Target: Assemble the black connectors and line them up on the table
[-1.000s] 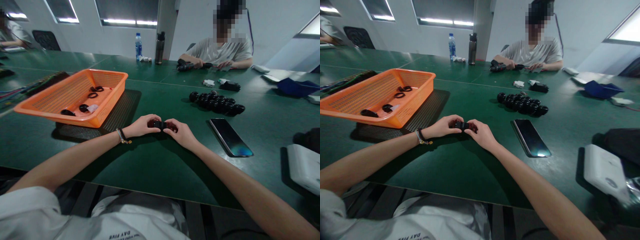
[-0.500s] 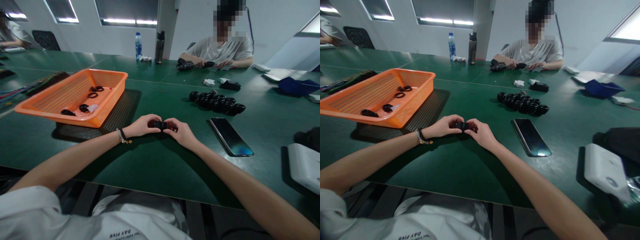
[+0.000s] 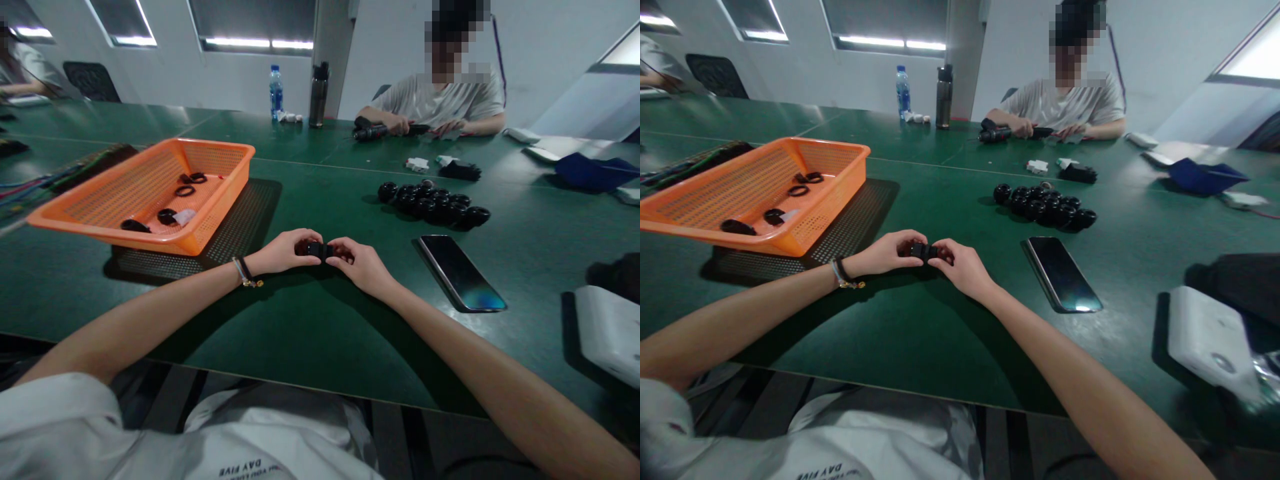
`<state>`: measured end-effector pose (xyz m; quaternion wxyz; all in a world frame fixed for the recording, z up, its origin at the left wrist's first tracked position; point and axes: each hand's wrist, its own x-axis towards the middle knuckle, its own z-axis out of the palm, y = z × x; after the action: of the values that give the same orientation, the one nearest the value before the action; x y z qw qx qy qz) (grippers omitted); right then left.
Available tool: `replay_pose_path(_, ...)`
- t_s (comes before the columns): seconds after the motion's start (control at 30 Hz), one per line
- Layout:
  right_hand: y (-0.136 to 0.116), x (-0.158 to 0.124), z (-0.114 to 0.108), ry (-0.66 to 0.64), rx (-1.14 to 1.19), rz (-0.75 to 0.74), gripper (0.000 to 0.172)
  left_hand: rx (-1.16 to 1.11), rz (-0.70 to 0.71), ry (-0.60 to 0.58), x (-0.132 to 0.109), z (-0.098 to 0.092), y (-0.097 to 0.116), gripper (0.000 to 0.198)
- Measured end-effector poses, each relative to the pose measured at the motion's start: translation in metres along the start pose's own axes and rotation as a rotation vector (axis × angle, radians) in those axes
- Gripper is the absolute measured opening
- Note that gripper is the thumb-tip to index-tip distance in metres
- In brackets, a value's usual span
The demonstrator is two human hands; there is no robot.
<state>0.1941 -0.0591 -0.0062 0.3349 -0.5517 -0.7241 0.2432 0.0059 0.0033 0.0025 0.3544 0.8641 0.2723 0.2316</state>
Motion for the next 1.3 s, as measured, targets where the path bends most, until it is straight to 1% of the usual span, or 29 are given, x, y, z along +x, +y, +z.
replay_pose_path(0.33,-0.0027,0.0001,-0.001,-0.005,-0.036,0.025,0.019,0.0,-0.013,-0.012,0.0006,-0.0009,0.0023,0.034)
replay_pose_path(0.8,-0.0046,0.0004,-0.0018,-0.022,-0.069,0.011,0.018,0.014,0.007,-0.009,0.0009,-0.0008,0.0018,0.034)
replay_pose_path(0.9,-0.0064,-0.0005,-0.0028,-0.013,-0.082,0.006,0.02,0.014,0.007,-0.007,0.0009,-0.0004,0.0014,0.033)
replay_pose_path(1.07,-0.0067,-0.0024,-0.0026,-0.003,-0.074,-0.012,0.03,0.022,0.004,0.008,0.0009,-0.0002,0.0012,0.032)
replay_pose_path(1.3,-0.0082,-0.0008,-0.0023,-0.013,-0.064,0.017,0.023,0.049,-0.009,-0.01,0.0011,-0.0015,0.0031,0.033)
